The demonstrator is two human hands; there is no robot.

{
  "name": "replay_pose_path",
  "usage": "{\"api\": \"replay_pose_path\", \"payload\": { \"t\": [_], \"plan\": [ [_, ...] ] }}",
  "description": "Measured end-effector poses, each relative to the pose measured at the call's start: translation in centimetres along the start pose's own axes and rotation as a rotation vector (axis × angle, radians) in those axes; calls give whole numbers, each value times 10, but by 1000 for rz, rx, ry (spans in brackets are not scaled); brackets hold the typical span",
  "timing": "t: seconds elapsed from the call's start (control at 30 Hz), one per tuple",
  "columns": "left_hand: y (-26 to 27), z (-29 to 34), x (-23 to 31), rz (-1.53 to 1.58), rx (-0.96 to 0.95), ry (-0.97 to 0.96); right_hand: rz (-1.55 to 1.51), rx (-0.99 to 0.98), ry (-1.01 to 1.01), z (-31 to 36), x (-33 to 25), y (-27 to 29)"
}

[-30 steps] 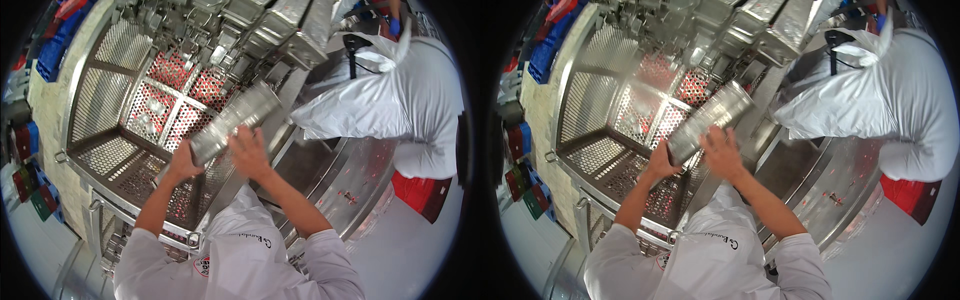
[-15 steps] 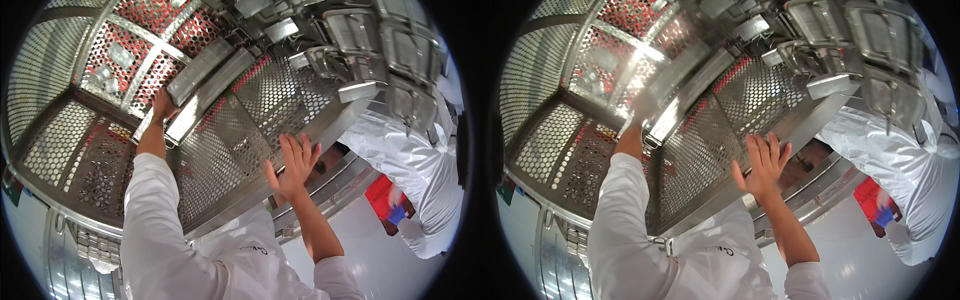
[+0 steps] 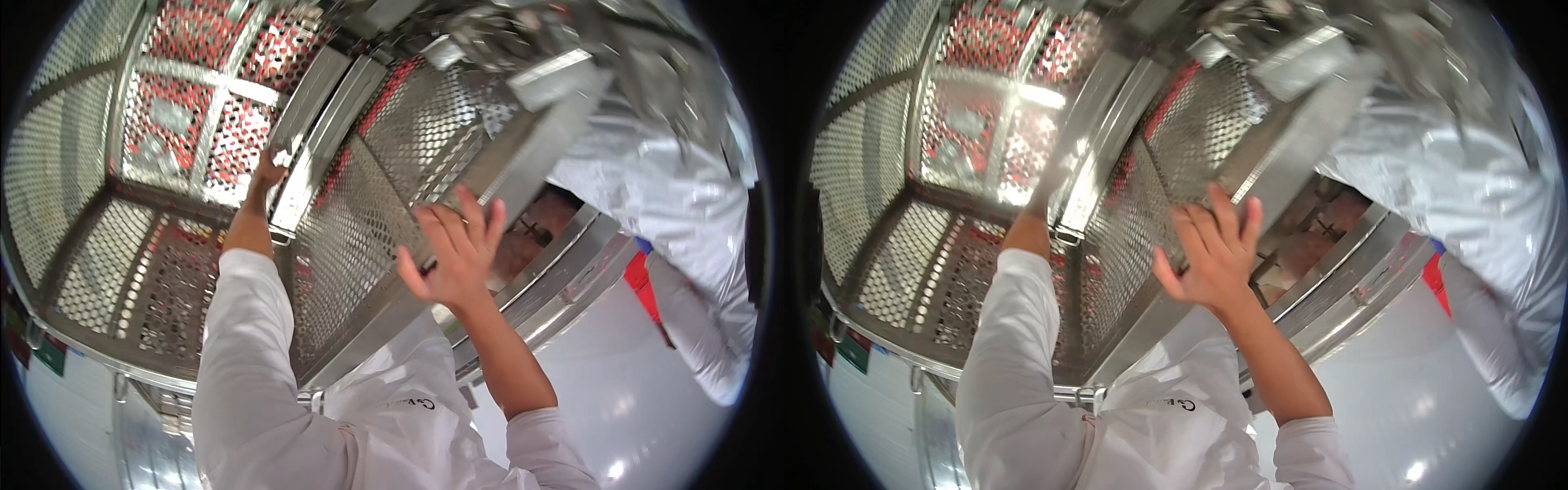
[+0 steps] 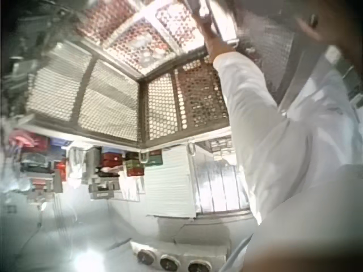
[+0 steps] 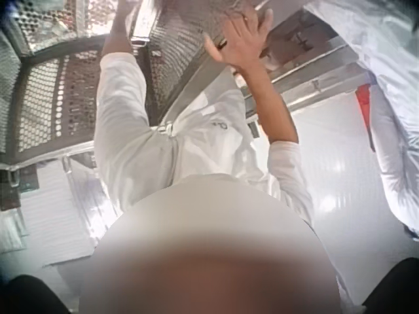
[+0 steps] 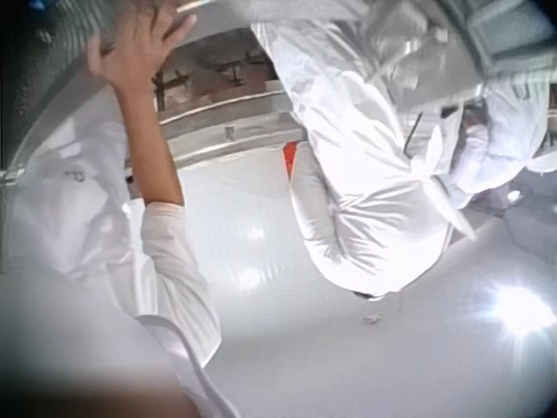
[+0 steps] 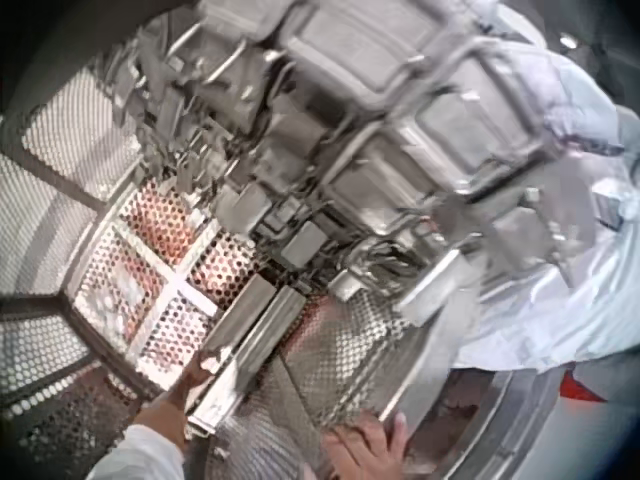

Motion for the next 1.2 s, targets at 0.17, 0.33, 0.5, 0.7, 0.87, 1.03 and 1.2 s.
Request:
{"api": "replay_pose_path", "payload": {
  "t": [0.17, 0.33, 0.5, 0.7, 0.87, 1.03, 1.2],
  "plan": [
    [9, 67, 55, -362, -8, -264, -153, 137, -7, 28, 6, 8],
    [75, 186, 241, 230, 225, 0, -403, 351, 70, 78, 15, 32],
    [-27, 334, 541, 240, 432, -747, -700, 492, -229, 269, -19, 96],
    [-357, 483, 607, -396, -738, -1052, -594, 801, -861, 571, -65, 71],
    [-505, 487, 543, -825, -691, -732, -405, 1090, -1611, 785, -176, -4],
    [-548, 497, 583, -640, -694, -359, 349, 885, -2716, 923, -293, -117],
    [-619, 517, 653, -646, -666, -791, 116, 1549, -2793, 875, -276, -177]
  ]
}}
Point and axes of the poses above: each hand's wrist, its own z-axis away from the middle knuckle, its own y-axis out of the back of the hand, x = y × z, the point moved 1 cm from there along -z, towards the middle knuckle, and after that the axes turned 1 degree about y, right-handed, at the moved point
